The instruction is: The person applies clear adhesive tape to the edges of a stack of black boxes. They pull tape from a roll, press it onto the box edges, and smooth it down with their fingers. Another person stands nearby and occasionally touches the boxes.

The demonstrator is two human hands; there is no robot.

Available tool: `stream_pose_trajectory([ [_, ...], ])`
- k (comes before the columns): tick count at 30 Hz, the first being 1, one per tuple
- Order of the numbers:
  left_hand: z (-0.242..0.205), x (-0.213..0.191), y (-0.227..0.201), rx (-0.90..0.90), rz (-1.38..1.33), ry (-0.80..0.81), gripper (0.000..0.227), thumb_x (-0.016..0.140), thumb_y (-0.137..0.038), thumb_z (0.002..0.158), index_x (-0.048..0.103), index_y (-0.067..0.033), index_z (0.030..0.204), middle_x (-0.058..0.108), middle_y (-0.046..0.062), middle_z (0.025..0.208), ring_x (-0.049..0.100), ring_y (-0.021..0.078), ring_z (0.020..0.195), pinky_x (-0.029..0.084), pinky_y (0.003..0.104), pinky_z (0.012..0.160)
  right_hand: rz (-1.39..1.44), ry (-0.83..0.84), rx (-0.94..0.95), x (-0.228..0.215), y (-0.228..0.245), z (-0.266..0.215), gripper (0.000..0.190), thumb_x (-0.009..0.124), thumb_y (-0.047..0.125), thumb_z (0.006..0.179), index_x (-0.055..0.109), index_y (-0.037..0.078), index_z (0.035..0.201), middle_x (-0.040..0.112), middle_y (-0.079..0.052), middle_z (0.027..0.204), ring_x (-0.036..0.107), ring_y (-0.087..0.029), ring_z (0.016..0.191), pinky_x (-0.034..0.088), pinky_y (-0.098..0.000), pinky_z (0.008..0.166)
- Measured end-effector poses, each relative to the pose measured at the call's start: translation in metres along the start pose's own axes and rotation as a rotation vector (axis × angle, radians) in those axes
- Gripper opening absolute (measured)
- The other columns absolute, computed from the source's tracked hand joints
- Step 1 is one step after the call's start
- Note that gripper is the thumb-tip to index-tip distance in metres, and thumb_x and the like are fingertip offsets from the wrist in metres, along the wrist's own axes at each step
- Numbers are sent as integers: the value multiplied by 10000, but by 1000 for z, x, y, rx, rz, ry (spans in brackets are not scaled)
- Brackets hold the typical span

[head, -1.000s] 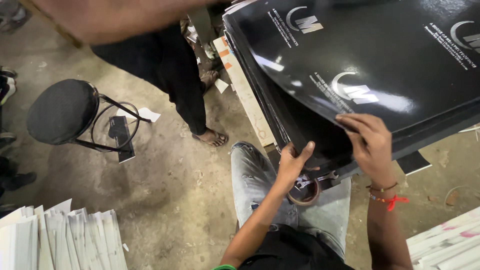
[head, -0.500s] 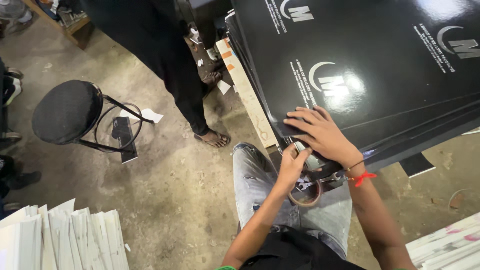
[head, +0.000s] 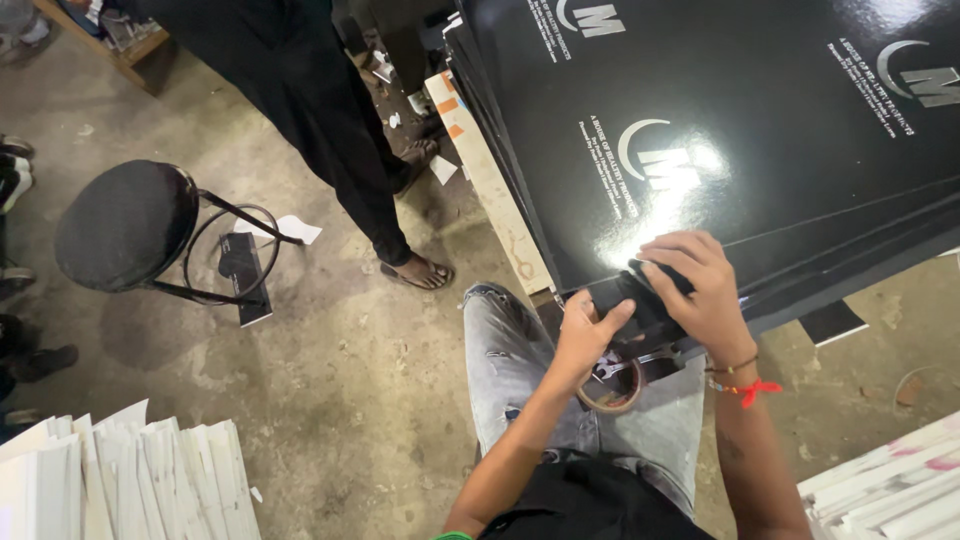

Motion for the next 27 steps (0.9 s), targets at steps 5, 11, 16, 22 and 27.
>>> stream_pose_trajectory([
  [5, -1, 4, -6, 53, 62, -43, 222, 716, -100, 984, 662, 38, 1149, 727, 66, 997, 703, 145, 832, 626, 306, 685, 21, 71, 8, -9, -9, -19, 400, 846, 213, 725, 737, 73, 1084, 727, -58, 1161, 659, -267, 1139, 409, -456, 1159],
  [11, -4, 12, -19, 114, 106, -87, 203, 735, -116, 976, 698, 20, 1122, 738, 46, 991, 694, 104, 823, 604, 270, 699, 114, 175, 2, -8, -11, -22, 560, 887, 311, 610, 742, 99, 1108, 717, -51, 1201, 644, -246, 1186, 347, -504, 1228],
  [16, -4, 12, -19, 27, 133, -47, 223, 746, -182, 992, 706, 18, 1080, 717, 39, 923, 667, 94, 767, 599, 266, 638, 150, 150, 17, -8, -20, -27, 525, 860, 327, 655, 739, 90, 1107, 722, -42, 1202, 647, -234, 1201, 340, -500, 1233],
  [22, 0, 4, -11, -54, 61, -14, 302, 745, -222, 976, 638, 22, 1118, 684, 43, 965, 674, 110, 804, 643, 321, 662, 165, 91, 67, -4, -41, -39, 263, 799, 214, 763, 760, 84, 989, 758, -21, 1062, 702, -199, 1069, 390, -478, 1239],
  [27, 0, 6, -14, -55, 63, 1, 303, 727, -176, 977, 625, 34, 1170, 694, 64, 1014, 692, 138, 846, 651, 347, 682, 112, -25, 74, -8, -33, -34, 189, 761, 83, 822, 730, 53, 1006, 745, -48, 1033, 696, -227, 1043, 436, -448, 1199],
])
Point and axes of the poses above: each hand's wrist, its own z-axis towards the middle knuckle, its own x-axis out of the palm, y = z × x, the point moved 10 cm from there along z, towards the middle knuckle
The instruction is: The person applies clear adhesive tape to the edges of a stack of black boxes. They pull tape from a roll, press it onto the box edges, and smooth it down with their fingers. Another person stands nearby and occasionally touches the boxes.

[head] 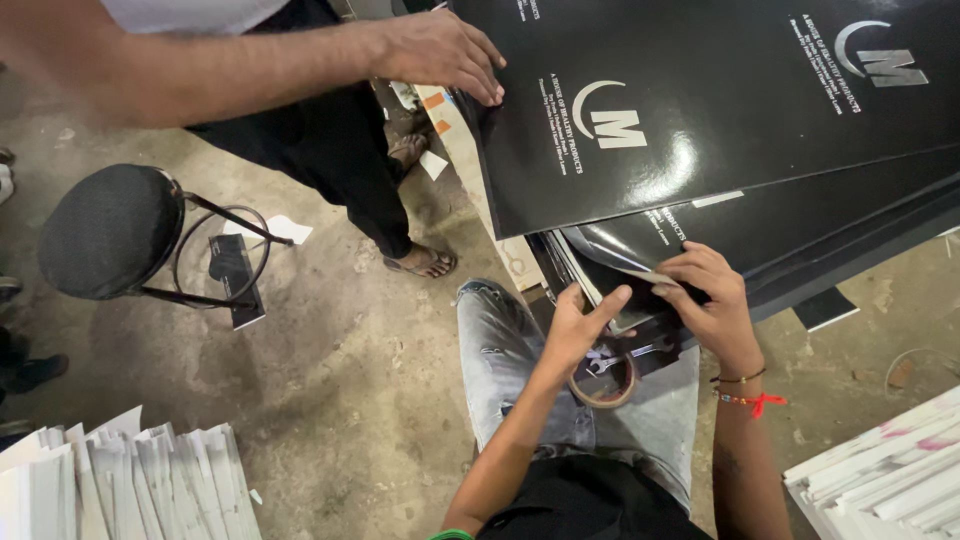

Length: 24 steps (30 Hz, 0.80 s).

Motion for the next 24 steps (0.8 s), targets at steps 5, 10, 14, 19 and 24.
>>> stream_pose_trajectory([
  [5, 1, -3, 6, -6, -21, 55, 286, 706, -105, 970, 618, 37, 1202, 696, 75, 1083, 698, 170, 939, 651, 366, 736, -157, 39, -77, -1, 37, 17, 337, 666, -59, 731, 749, 40, 1043, 739, -100, 1068, 651, -302, 1010, 490, -406, 961],
  [10, 5, -10, 16, -3, -31, 48, 328, 707, -61, 947, 573, 33, 1232, 671, 99, 1147, 695, 199, 999, 665, 402, 758, -182, -139, -86, -22, 58, 29, 342, 671, -123, 840, 756, 44, 1126, 721, -93, 1071, 615, -263, 920, 488, -355, 813],
  [14, 5, -11, 18, 18, -26, 47, 345, 699, -44, 938, 564, 21, 1249, 673, 93, 1162, 682, 193, 1020, 660, 414, 759, -224, -270, -145, -35, 74, 36, 474, 580, -172, 764, 752, 16, 1163, 718, -106, 1112, 594, -282, 944, 487, -342, 815],
  [19, 2, -9, 17, 32, -37, 75, 342, 688, -30, 969, 572, 24, 1286, 667, 80, 1163, 668, 178, 1028, 656, 417, 798, -215, -393, -230, -35, 95, 44, 510, 542, -171, 711, 751, 3, 1144, 716, -107, 1112, 612, -303, 1012, 504, -360, 876],
  [24, 4, -8, 14, 11, -51, 83, 342, 684, -6, 959, 551, 8, 1273, 680, 87, 1160, 684, 183, 1027, 655, 400, 782, -291, 21, -255, 27, 90, 71, 515, 593, -87, 703, 742, 66, 1172, 702, -61, 1183, 617, -303, 1111, 450, -439, 1023],
])
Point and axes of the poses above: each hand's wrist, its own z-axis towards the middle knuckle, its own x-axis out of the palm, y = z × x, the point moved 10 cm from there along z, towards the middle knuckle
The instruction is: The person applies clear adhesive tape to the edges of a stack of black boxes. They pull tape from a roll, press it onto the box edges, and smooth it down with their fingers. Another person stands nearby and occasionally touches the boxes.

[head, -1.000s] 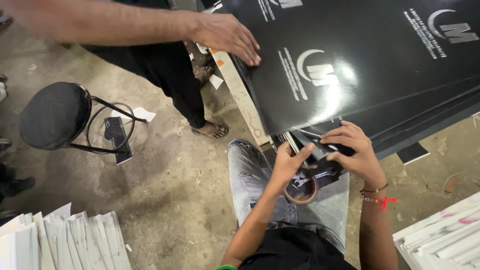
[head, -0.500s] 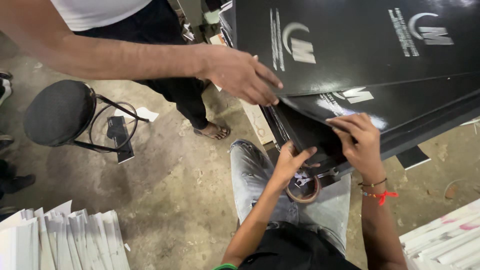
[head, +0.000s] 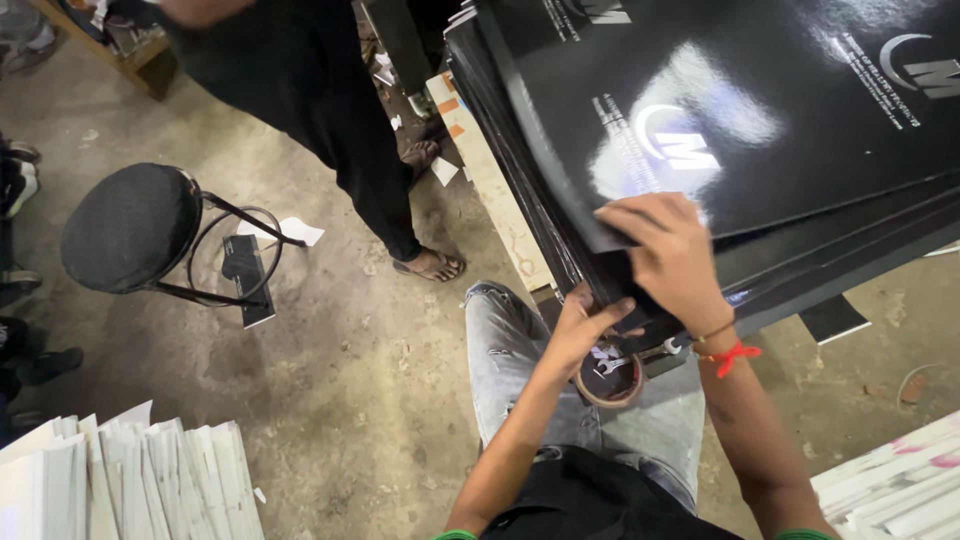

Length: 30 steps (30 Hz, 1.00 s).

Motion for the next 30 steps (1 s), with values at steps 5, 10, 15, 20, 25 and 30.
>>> stream_pose_trajectory([
  [5, 1, 0, 4, 30, -32, 20, 311, 681, 3, 985, 533, 29, 1258, 681, 101, 1178, 699, 191, 1015, 655, 373, 810, 127, 289, -42, 45, -4, -1, 437, 709, 142, 812, 696, 63, 1242, 648, -102, 1286, 565, -336, 1179, 372, -476, 1061],
  [10, 1, 0, -1, 53, 2, -12, 303, 692, -13, 974, 556, 9, 1244, 687, 74, 1126, 705, 170, 968, 655, 359, 776, 246, 208, -10, 33, -13, -10, 315, 728, 179, 869, 716, 67, 1163, 669, -81, 1256, 579, -319, 1231, 435, -443, 1074],
  [15, -4, 9, -11, 39, 11, -79, 333, 724, -56, 937, 612, -29, 1249, 711, 56, 1086, 709, 149, 910, 638, 322, 706, 195, 33, 125, -3, -35, -38, 221, 729, 87, 875, 736, 63, 1094, 702, -75, 1205, 633, -293, 1167, 482, -410, 1044],
  [20, -6, 12, -17, 24, 48, -143, 315, 779, -130, 922, 653, -14, 1186, 718, 53, 1034, 705, 127, 865, 632, 301, 658, 352, 80, 262, -7, -68, -67, 332, 797, 155, 788, 738, 79, 1106, 712, -67, 1224, 641, -261, 1191, 454, -423, 1093],
  [25, -6, 15, -21, 39, 90, -235, 319, 807, -164, 900, 657, 8, 1123, 723, 64, 965, 704, 126, 780, 617, 288, 600, 419, 210, 152, -5, -65, -71, 593, 891, 251, 607, 716, 74, 1146, 692, -74, 1257, 602, -273, 1274, 327, -499, 1223],
  [30, -7, 13, -21, 18, 125, -283, 341, 811, -200, 886, 644, 19, 1087, 721, 67, 947, 708, 123, 768, 624, 284, 589, 428, 188, 182, -2, -69, -73, 588, 890, 254, 617, 717, 84, 1153, 697, -57, 1263, 607, -254, 1293, 331, -499, 1239],
])
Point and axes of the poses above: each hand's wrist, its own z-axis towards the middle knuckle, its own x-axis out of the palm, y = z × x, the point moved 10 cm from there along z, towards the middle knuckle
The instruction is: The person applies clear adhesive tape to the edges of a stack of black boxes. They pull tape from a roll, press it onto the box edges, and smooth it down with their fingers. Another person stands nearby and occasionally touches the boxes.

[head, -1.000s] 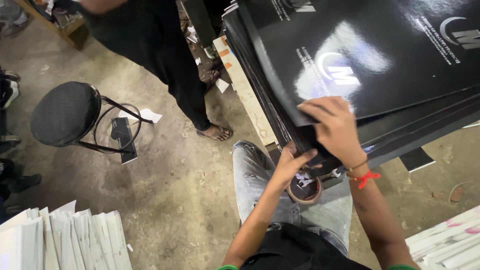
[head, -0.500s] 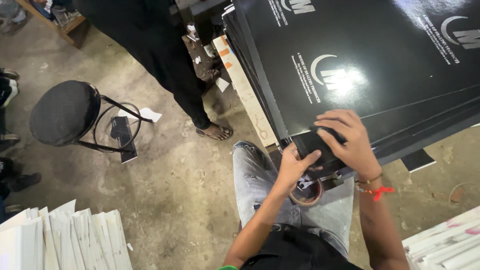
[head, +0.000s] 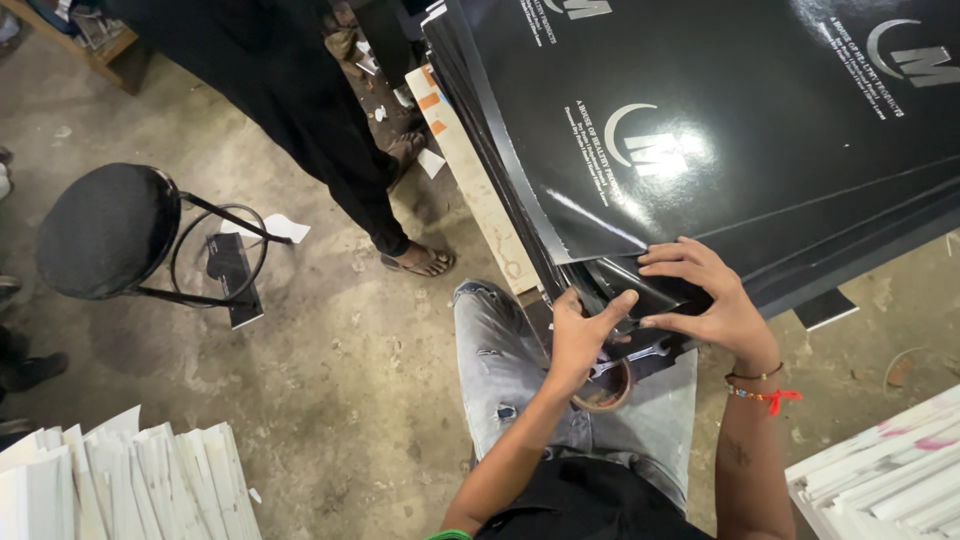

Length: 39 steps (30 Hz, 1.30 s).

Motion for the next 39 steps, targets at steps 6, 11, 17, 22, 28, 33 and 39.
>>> stream_pose_trajectory([
  [6, 7, -4, 13, 25, -12, 122, 355, 777, -244, 931, 627, 1, 1139, 697, 50, 984, 693, 120, 828, 635, 299, 620, -47, -37, -5, 2, -1, -1, 554, 870, 364, 620, 748, 97, 1089, 721, -31, 1215, 621, -242, 1284, 357, -496, 1228],
  [11, 18, -17, 39, 24, -72, 165, 388, 684, -330, 1031, 602, 25, 1165, 653, 59, 994, 687, 135, 847, 671, 350, 660, -99, -29, -22, 5, -2, 0, 514, 835, 423, 657, 761, 102, 1051, 735, -30, 1183, 628, -247, 1265, 363, -497, 1210],
  [17, 14, -16, 40, -4, -94, 222, 334, 700, -236, 976, 580, -9, 1190, 672, 50, 1064, 701, 149, 922, 658, 365, 734, -76, -79, 0, 3, -6, -4, 265, 659, 235, 872, 750, 72, 1060, 743, -38, 1184, 644, -243, 1272, 379, -486, 1210],
  [22, 11, -10, 34, 15, -115, 301, 244, 716, -84, 1017, 572, 15, 1187, 657, 81, 1091, 682, 160, 964, 664, 406, 815, -55, -176, 30, -1, -12, -10, 253, 556, 143, 991, 728, 5, 1116, 722, -92, 1215, 617, -290, 1243, 401, -458, 1186],
  [28, 6, -6, 21, -37, -159, 270, 226, 702, -47, 973, 611, -2, 1176, 718, 86, 1083, 718, 169, 941, 653, 368, 768, -91, -167, 35, 1, -14, -11, 226, 599, 123, 946, 734, 25, 1099, 739, -79, 1174, 645, -272, 1203, 409, -447, 1194],
  [33, 3, -4, 16, -16, -161, 203, 256, 724, -66, 946, 628, -23, 1180, 723, 50, 1082, 711, 137, 933, 643, 333, 730, -57, -114, 8, 1, -7, -8, 233, 704, 154, 837, 753, 74, 1050, 752, -48, 1131, 675, -227, 1190, 398, -453, 1195],
  [39, 5, -4, 14, 21, -106, 124, 271, 776, -95, 939, 624, 3, 1140, 726, 65, 1002, 715, 140, 843, 641, 317, 680, -44, -118, 37, -4, -2, -4, 290, 712, 117, 825, 740, 53, 1106, 742, -76, 1161, 662, -262, 1169, 443, -425, 1115],
])
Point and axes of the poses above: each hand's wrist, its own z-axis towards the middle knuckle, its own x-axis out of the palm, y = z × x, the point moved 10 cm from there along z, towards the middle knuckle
